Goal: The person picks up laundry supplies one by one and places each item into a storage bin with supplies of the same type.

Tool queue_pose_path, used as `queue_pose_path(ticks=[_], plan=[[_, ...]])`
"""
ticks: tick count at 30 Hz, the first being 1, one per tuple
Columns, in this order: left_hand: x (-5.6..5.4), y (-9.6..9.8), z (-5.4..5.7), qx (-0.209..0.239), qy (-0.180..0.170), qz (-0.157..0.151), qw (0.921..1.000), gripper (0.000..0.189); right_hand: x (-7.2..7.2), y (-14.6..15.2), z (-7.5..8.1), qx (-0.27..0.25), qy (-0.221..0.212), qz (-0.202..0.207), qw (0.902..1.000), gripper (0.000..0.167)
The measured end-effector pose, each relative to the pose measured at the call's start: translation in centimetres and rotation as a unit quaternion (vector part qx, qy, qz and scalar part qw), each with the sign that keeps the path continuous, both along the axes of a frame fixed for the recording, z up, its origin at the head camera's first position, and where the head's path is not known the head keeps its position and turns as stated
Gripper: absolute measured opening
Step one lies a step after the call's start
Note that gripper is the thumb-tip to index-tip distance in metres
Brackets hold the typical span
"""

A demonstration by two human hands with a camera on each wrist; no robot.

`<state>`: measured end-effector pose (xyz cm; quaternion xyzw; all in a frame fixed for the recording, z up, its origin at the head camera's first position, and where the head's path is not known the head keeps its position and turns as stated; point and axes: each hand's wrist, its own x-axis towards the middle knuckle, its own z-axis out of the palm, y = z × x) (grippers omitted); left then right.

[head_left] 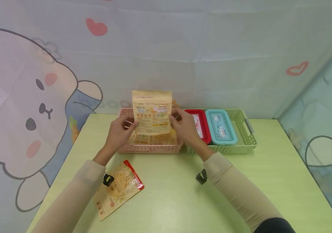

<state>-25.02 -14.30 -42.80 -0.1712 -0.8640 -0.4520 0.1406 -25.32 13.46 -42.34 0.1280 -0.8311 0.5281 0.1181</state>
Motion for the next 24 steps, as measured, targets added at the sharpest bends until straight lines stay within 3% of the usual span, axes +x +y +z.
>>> queue_pose_path(ticks=[12,24], plan=[[-0.6,0.5,-0.6,-0.01,-0.018,-0.002,0.9998,0.023,-0.2,0.2,-0.5,0.007,-0.017,-0.016,0.9997,0.013],[-1.2,1.8,-0.7,-0.011,-0.08,0.009,0.9967,0.033,-0.7,0.5,-0.7,0.06,-0.03,-0.04,0.9969,0.018]])
